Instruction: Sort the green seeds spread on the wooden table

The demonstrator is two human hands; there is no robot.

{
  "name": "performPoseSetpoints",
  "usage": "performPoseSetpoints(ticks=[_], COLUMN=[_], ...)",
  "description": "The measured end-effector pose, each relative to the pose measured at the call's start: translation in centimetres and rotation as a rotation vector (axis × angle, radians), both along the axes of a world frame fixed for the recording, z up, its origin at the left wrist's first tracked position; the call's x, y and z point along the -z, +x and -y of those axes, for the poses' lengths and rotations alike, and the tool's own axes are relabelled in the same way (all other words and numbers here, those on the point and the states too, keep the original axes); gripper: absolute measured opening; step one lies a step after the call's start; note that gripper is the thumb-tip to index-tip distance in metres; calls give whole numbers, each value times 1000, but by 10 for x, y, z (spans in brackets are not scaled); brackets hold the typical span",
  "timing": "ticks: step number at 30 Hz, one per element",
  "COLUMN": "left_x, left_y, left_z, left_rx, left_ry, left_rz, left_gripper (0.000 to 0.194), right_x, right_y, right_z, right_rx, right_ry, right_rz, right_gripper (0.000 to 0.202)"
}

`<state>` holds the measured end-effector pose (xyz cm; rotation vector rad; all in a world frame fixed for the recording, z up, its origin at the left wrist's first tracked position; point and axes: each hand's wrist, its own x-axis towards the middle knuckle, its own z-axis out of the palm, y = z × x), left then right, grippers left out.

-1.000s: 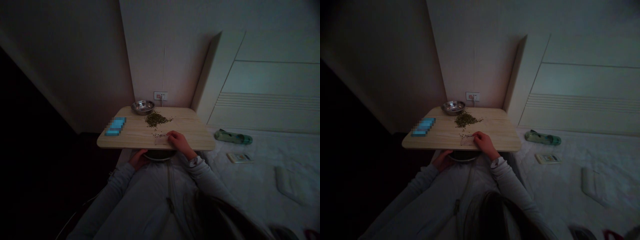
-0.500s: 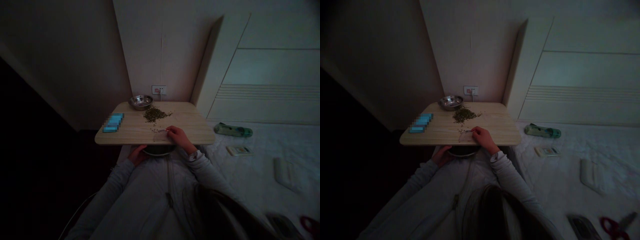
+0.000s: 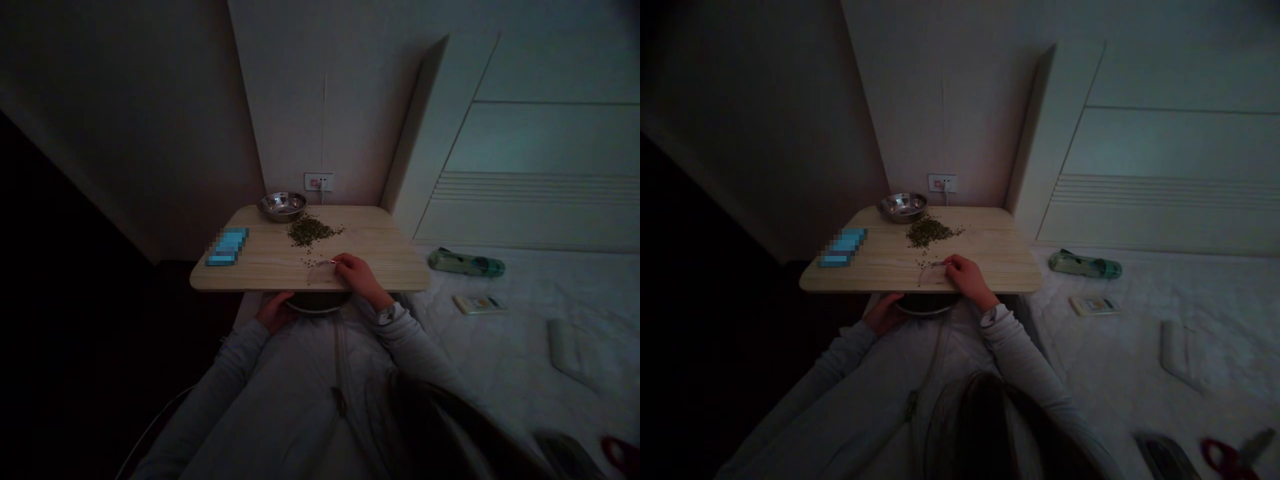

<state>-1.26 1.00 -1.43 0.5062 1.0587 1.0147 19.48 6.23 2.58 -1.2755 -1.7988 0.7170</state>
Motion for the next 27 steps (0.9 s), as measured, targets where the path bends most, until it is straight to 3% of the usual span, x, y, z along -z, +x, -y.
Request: performPoseSetpoints(ticks=[10,27], left_x=[-2,3], left_y=[0,0], left_z=[1,-1], left_rx=[0,7], left_ry=[8,8], left_rz=[2,29], left_gripper=[9,11], right_x=[-3,-3], right_y=[0,-1], right_z=[-1,3], right_rx=[33,47], right_ry=[-58,-4], right_rz=[-119,-20], right_gripper=[23,25])
